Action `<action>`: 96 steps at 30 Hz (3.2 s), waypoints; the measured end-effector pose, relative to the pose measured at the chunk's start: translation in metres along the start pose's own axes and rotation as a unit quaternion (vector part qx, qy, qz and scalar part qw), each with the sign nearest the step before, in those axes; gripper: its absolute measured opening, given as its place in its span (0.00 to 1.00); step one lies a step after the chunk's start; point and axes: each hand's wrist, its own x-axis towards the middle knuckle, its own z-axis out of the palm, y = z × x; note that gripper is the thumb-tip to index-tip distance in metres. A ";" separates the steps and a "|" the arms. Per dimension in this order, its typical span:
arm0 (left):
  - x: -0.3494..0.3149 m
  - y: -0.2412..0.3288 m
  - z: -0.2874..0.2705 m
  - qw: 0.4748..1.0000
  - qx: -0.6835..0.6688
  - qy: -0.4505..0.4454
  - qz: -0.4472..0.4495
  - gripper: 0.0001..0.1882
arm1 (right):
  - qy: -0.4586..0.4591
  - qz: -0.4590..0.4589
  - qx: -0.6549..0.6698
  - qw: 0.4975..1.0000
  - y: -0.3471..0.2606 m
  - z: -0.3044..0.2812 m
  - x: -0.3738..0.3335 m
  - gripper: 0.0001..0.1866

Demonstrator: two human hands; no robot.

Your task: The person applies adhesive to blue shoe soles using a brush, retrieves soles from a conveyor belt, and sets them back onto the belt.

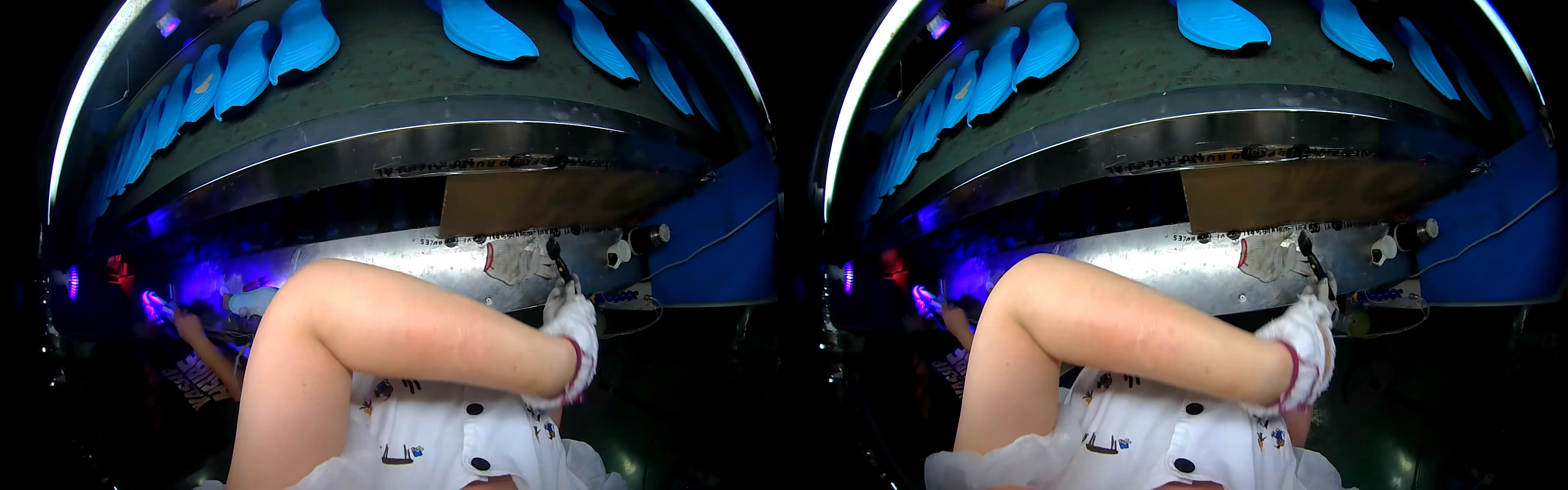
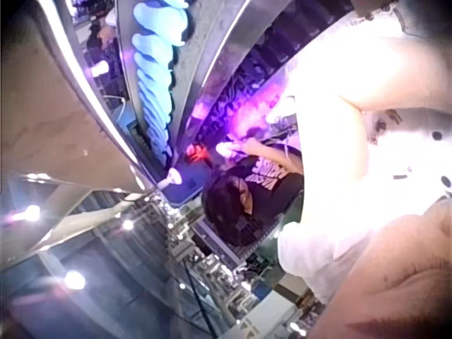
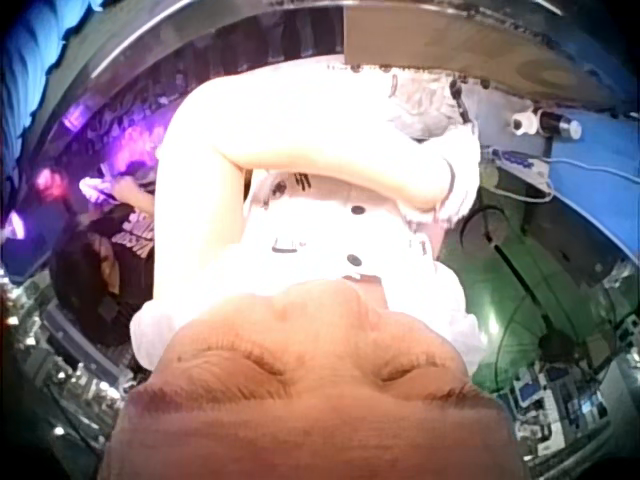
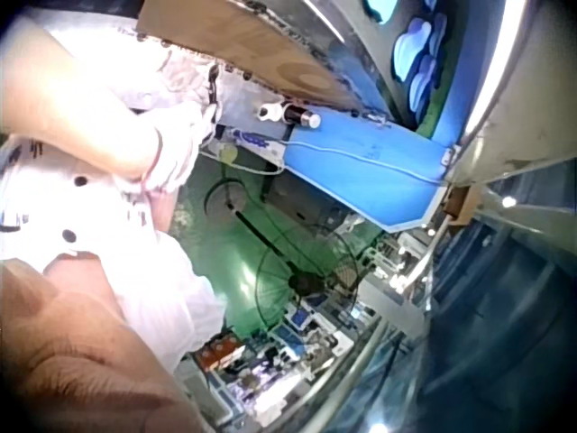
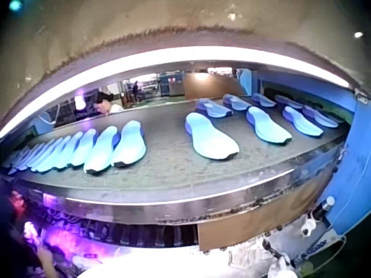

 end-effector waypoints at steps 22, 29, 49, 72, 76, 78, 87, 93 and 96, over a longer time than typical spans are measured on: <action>0.234 -0.260 0.437 0.758 -0.649 -0.069 -0.002 0.17 | -0.108 -0.041 0.068 0.991 -0.045 0.098 -0.029 0.11; 0.172 -0.282 0.509 0.793 -0.546 -0.260 0.069 0.15 | -0.086 0.003 0.036 0.996 -0.030 0.140 -0.048 0.14; 0.108 -0.273 0.486 0.751 -0.642 -0.107 -0.109 0.11 | -0.150 0.076 -0.091 0.982 -0.043 0.162 -0.028 0.16; 0.135 -0.235 0.414 -0.740 -0.641 0.003 -0.204 0.49 | -0.049 0.074 -0.078 0.993 -0.054 0.159 -0.015 0.14; 0.106 -0.230 0.393 -0.632 -0.772 -0.012 -0.062 0.57 | -0.109 0.076 -0.038 0.990 -0.074 0.188 -0.019 0.12; 0.095 -0.222 0.374 -0.556 -0.827 0.010 -0.086 0.60 | -0.168 0.063 -0.048 0.983 -0.089 0.226 -0.024 0.12; 0.092 -0.201 0.295 -0.500 -0.857 -0.053 -0.114 0.54 | -0.290 -0.476 -0.404 0.725 -0.109 0.445 -0.085 0.06; 0.079 -0.182 0.295 -0.483 -0.851 -0.093 -0.185 0.51 | -0.427 -0.339 -0.324 0.773 -0.102 0.409 -0.107 0.11; 0.071 -0.170 0.293 -0.508 -0.839 -0.117 -0.156 0.48 | -0.296 -0.441 -0.440 0.724 -0.092 0.407 -0.095 0.13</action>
